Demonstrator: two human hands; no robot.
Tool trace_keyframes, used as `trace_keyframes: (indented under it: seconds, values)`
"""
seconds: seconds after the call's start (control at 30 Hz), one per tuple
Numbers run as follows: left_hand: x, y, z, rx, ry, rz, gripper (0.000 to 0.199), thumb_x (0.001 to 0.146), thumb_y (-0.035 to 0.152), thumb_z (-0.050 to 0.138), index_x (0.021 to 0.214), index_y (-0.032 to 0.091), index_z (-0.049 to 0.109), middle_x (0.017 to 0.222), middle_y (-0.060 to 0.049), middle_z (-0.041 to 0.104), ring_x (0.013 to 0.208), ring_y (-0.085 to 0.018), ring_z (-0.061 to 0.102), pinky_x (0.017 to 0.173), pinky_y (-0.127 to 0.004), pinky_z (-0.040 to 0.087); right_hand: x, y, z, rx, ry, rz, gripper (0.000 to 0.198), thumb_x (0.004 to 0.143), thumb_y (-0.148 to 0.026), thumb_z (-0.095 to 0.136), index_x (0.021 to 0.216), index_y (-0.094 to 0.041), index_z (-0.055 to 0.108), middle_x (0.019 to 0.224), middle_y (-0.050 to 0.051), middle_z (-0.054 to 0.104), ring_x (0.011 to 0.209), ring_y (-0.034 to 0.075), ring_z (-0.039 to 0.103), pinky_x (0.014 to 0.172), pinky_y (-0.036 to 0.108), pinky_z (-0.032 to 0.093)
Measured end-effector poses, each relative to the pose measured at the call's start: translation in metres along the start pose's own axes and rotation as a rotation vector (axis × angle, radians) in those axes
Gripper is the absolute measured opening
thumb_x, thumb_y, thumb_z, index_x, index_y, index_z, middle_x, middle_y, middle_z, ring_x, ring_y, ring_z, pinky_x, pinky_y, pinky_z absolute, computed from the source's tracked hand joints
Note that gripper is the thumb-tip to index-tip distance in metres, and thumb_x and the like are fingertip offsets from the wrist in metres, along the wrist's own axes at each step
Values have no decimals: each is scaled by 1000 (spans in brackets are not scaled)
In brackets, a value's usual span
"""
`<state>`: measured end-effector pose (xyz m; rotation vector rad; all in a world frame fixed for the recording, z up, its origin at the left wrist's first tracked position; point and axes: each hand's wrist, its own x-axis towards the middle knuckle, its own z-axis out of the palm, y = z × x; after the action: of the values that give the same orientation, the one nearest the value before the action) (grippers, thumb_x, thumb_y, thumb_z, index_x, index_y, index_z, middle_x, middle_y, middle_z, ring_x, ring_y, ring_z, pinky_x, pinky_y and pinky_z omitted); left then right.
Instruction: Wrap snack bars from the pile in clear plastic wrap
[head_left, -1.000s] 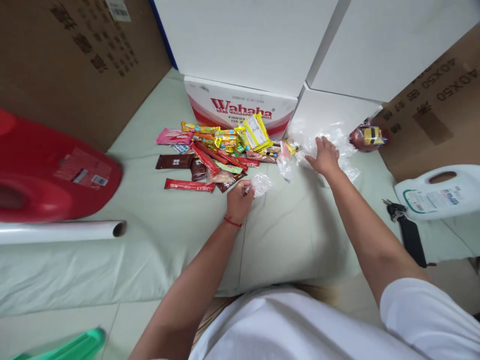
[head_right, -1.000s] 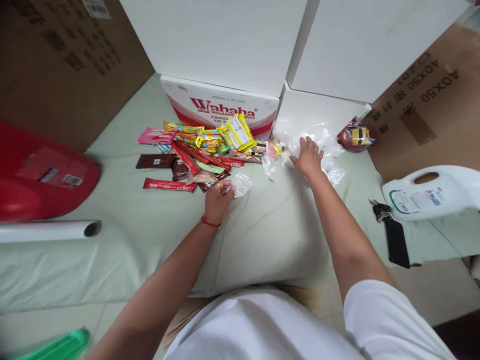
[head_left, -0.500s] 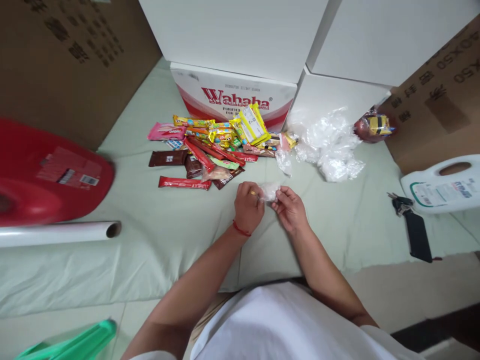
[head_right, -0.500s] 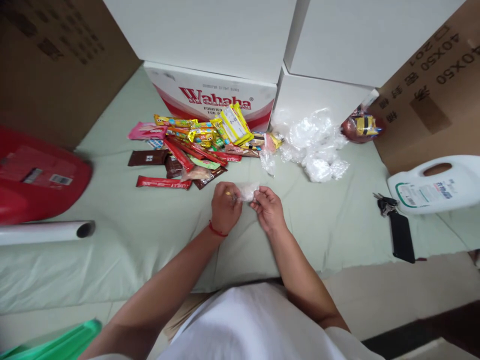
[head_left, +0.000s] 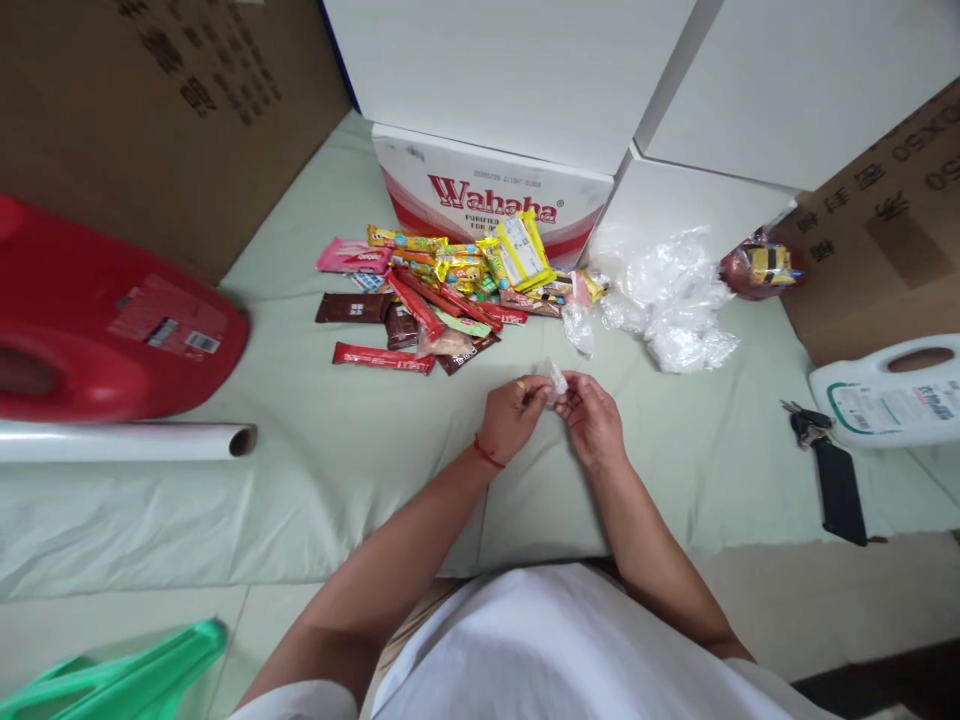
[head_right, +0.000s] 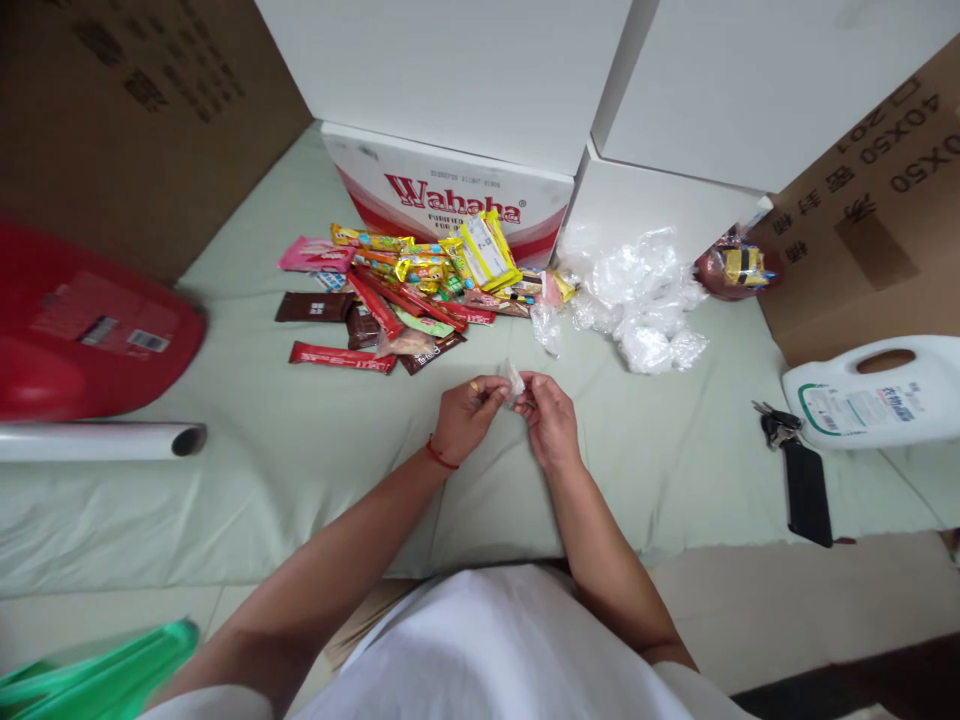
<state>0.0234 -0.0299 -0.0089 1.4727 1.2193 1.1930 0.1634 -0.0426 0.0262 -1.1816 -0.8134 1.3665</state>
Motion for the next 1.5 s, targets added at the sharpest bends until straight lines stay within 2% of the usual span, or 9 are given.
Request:
trace_keyframes:
  seconds: [0.17, 0.43, 0.57, 0.7, 0.9, 1.0, 1.13, 1.33, 1.5]
  values:
    - [5, -1, 0, -98, -11, -84, 17, 94, 36, 64, 93, 20, 71, 79, 0, 75, 70, -16, 68, 70, -28, 52, -5, 6, -4, -110, -18, -16, 40, 73, -49, 89, 100, -24, 75, 83, 0, 70, 73, 15, 59, 77, 31, 52]
    - [5, 4, 2, -334, -79, -186, 28, 75, 38, 81, 85, 21, 61, 80, 2, 70, 76, -15, 67, 75, -27, 52, -9, 3, -13, -729, -18, -426, 21, 91, -39, 69, 107, -27, 76, 106, 6, 67, 82, 20, 60, 82, 37, 54]
    - [7, 1, 1, -349, -72, -189, 21, 78, 37, 74, 82, 20, 63, 78, 1, 69, 75, -15, 66, 77, -29, 52, -10, 4, -11, -579, -96, -363, 23, 93, -37, 68, 112, -29, 76, 116, 7, 65, 94, 20, 64, 86, 36, 55]
    - [8, 3, -1, -327, -100, -171, 16, 74, 33, 76, 77, 20, 66, 74, 1, 67, 72, -15, 62, 75, -30, 49, -8, 1, -13, -506, 2, -277, 16, 90, -40, 72, 97, -26, 76, 100, 4, 67, 90, 19, 62, 82, 33, 51]
    - [13, 11, -12, -493, -75, -148, 20, 71, 34, 72, 65, 20, 59, 109, -8, 74, 102, -21, 66, 89, -33, 50, -4, -17, -28, -256, 106, -178, 19, 83, -41, 76, 86, -23, 69, 111, 4, 71, 105, 21, 63, 93, 35, 51]
    - [15, 12, -13, -644, -103, -244, 25, 71, 38, 74, 73, 21, 55, 103, -8, 75, 91, -19, 66, 78, -31, 50, -5, -19, -31, -155, 140, -90, 28, 81, -48, 78, 87, -24, 65, 98, 2, 69, 86, 19, 63, 76, 33, 54]
    - [16, 9, -10, -590, -63, -308, 37, 73, 46, 79, 83, 23, 52, 69, 5, 58, 59, -10, 48, 58, -24, 38, -6, -14, -33, -201, 207, -38, 34, 78, -52, 79, 87, -23, 65, 68, -5, 54, 55, 12, 45, 47, 26, 36]
    - [17, 4, -10, -503, -45, -295, 42, 78, 54, 78, 86, 24, 50, 65, 8, 48, 54, -9, 38, 52, -23, 31, -8, -12, -44, -270, 163, 45, 36, 78, -55, 78, 87, -23, 66, 59, -7, 45, 48, 10, 34, 44, 26, 26]
    - [18, 3, -12, -462, 1, -289, 42, 82, 57, 77, 87, 24, 51, 67, 8, 46, 56, -10, 38, 53, -25, 32, -19, -19, -46, -727, 206, -384, 31, 92, -51, 68, 104, -23, 69, 96, 6, 66, 84, 21, 60, 76, 37, 53]
